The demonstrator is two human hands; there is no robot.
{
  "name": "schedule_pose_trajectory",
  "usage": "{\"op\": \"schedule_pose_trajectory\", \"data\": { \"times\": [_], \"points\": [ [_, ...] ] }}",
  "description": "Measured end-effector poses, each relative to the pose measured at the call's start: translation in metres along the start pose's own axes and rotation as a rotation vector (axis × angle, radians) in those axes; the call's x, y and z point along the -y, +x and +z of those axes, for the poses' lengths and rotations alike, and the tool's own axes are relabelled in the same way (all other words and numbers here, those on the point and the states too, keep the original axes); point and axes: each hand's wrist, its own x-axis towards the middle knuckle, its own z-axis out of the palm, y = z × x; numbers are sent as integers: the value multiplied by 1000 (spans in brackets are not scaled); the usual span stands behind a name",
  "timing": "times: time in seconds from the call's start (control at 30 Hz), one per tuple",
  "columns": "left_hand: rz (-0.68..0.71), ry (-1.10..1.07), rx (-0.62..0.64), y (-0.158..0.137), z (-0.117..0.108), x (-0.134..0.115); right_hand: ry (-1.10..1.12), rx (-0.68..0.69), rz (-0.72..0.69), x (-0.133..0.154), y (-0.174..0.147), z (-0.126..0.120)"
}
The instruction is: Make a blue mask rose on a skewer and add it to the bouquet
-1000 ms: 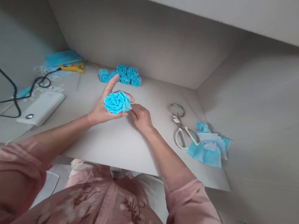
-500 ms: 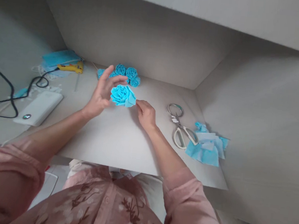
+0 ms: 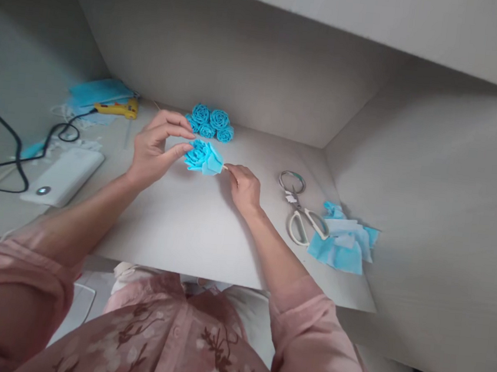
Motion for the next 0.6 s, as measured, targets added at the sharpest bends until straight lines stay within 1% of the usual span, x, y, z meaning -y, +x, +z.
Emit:
{"op": "schedule_pose_trajectory", "data": {
  "times": [0.33,0.43,0.6],
  "points": [
    [17,38,82,7,-10,1,-38,41,24,3,1,-3],
    [-3,56,100,8,-11,2,-50,41,24,3,1,-3],
    [-27,50,86,8,-9,4,-72,35,27,4,1,-3]
  ]
}}
